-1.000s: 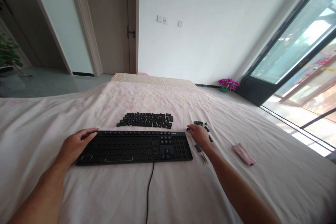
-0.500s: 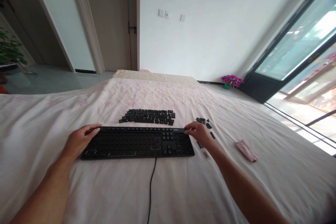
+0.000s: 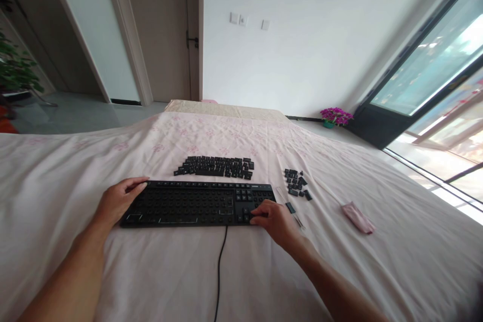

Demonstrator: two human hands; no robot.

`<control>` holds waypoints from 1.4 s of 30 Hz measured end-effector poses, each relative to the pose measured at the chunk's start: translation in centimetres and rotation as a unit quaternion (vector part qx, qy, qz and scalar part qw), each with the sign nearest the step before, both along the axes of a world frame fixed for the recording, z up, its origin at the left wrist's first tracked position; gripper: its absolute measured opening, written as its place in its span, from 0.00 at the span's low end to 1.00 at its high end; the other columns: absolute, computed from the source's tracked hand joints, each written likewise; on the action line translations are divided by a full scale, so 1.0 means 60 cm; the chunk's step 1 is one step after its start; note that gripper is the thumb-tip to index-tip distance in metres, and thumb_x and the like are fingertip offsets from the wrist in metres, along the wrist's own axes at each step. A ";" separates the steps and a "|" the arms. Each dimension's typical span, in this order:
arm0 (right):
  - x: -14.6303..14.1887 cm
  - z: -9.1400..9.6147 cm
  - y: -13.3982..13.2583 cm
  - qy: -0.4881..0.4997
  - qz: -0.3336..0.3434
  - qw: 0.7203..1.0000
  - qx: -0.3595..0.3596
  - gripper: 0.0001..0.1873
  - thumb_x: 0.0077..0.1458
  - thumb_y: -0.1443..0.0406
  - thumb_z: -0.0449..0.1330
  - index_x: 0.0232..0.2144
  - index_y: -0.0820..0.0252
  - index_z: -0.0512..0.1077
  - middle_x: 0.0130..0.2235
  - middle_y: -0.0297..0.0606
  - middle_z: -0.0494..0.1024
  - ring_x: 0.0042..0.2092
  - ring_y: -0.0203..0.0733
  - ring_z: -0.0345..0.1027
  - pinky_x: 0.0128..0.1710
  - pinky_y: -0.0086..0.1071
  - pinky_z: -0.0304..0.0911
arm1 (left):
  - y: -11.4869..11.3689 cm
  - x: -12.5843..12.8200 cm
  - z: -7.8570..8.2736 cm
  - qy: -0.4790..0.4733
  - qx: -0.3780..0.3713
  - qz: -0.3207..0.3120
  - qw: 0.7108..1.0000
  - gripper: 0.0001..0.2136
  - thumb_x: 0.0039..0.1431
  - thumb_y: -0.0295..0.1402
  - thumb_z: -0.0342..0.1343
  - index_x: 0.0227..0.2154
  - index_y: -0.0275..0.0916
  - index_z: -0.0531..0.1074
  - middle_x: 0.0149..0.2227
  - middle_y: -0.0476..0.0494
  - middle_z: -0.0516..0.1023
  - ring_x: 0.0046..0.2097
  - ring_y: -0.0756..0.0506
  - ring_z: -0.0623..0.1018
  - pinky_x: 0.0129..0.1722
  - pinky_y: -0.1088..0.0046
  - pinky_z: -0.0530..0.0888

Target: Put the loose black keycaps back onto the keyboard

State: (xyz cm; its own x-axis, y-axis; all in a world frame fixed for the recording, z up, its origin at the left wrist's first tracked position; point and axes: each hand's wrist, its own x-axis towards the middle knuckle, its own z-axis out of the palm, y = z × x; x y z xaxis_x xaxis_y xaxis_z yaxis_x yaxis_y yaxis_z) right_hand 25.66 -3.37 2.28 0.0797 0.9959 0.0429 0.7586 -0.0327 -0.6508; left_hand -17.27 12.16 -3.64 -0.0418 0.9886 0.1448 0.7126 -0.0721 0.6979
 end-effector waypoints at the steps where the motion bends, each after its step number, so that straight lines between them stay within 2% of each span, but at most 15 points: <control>1: -0.001 0.001 0.001 -0.001 0.000 1.000 0.000 0.05 0.43 0.64 0.66 0.28 0.55 0.79 0.31 0.33 0.77 0.34 0.38 0.69 0.35 0.30 0.60 | -0.001 0.001 0.001 -0.001 -0.001 0.002 1.000 0.20 0.53 0.47 0.52 0.45 0.43 0.76 0.43 0.45 0.80 0.44 0.42 0.78 0.46 0.70 0.72; 9: 0.001 -0.007 0.002 -0.015 -0.004 1.000 -0.014 0.06 0.45 0.65 0.64 0.30 0.54 0.79 0.33 0.34 0.79 0.36 0.40 0.71 0.37 0.31 0.61 | -0.006 0.005 0.007 0.003 -0.001 0.005 1.000 0.20 0.52 0.47 0.53 0.44 0.44 0.76 0.42 0.48 0.81 0.43 0.44 0.78 0.41 0.74 0.73; 12: 0.000 0.002 0.001 -0.042 -0.001 0.999 -0.030 0.07 0.47 0.65 0.62 0.31 0.54 0.79 0.35 0.34 0.79 0.37 0.41 0.71 0.38 0.31 0.61 | -0.004 0.003 0.004 -0.003 -0.001 -0.003 1.000 0.21 0.53 0.47 0.52 0.45 0.44 0.76 0.42 0.47 0.81 0.43 0.43 0.79 0.41 0.74 0.73; 17: -0.018 0.029 -0.004 -0.182 0.076 0.980 -0.020 0.09 0.53 0.67 0.57 0.29 0.55 0.78 0.34 0.35 0.78 0.36 0.39 0.70 0.35 0.29 0.58 | -0.003 0.002 0.003 -0.010 -0.002 -0.006 1.000 0.21 0.53 0.47 0.52 0.45 0.43 0.76 0.43 0.45 0.80 0.44 0.43 0.78 0.42 0.73 0.73; 21: -0.030 0.036 -0.008 -0.283 0.100 0.954 -0.014 0.13 0.57 0.68 0.54 0.25 0.57 0.75 0.31 0.36 0.75 0.35 0.38 0.68 0.31 0.29 0.53 | -0.005 0.004 0.007 -0.004 0.002 0.000 1.000 0.20 0.53 0.47 0.52 0.45 0.43 0.76 0.42 0.46 0.80 0.43 0.43 0.78 0.43 0.72 0.73; 29: -0.023 0.024 -0.015 -0.257 0.098 0.962 -0.002 0.15 0.60 0.66 0.51 0.25 0.57 0.75 0.31 0.35 0.74 0.34 0.36 0.67 0.31 0.29 0.53 | -0.005 0.004 0.009 0.000 0.003 0.001 1.000 0.20 0.53 0.47 0.52 0.44 0.43 0.77 0.42 0.46 0.81 0.43 0.43 0.78 0.41 0.73 0.73; 33: -0.023 0.015 -0.019 -0.285 0.094 0.954 0.024 0.17 0.62 0.66 0.50 0.24 0.58 0.73 0.30 0.35 0.72 0.34 0.36 0.65 0.30 0.29 0.52 | -0.004 0.002 0.006 0.000 0.006 -0.003 1.000 0.21 0.53 0.48 0.52 0.44 0.43 0.76 0.42 0.46 0.81 0.43 0.43 0.78 0.42 0.73 0.73; 39: -0.023 0.011 -0.026 -0.321 0.131 0.936 0.064 0.11 0.61 0.69 0.51 0.31 0.56 0.73 0.33 0.36 0.71 0.37 0.37 0.63 0.32 0.29 0.54 | -0.003 0.002 0.004 0.004 0.007 0.001 1.000 0.20 0.53 0.47 0.52 0.44 0.44 0.76 0.43 0.48 0.80 0.44 0.43 0.78 0.43 0.73 0.73; 42: -0.020 0.008 -0.027 -0.318 0.139 0.935 0.074 0.12 0.62 0.68 0.50 0.30 0.57 0.72 0.32 0.35 0.70 0.36 0.37 0.62 0.32 0.29 0.54 | -0.003 0.002 0.004 0.000 0.012 -0.002 1.000 0.20 0.52 0.47 0.52 0.44 0.44 0.77 0.44 0.47 0.80 0.45 0.43 0.78 0.43 0.73 0.73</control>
State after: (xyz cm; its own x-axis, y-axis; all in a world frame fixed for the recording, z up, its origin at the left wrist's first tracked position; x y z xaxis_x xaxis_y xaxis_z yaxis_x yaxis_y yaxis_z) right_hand 24.46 -5.00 2.74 -0.2690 0.9541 0.1320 0.9597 0.2770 -0.0467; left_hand -17.12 11.96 -3.38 -0.0381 0.9851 0.1680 0.7129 -0.0910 0.6953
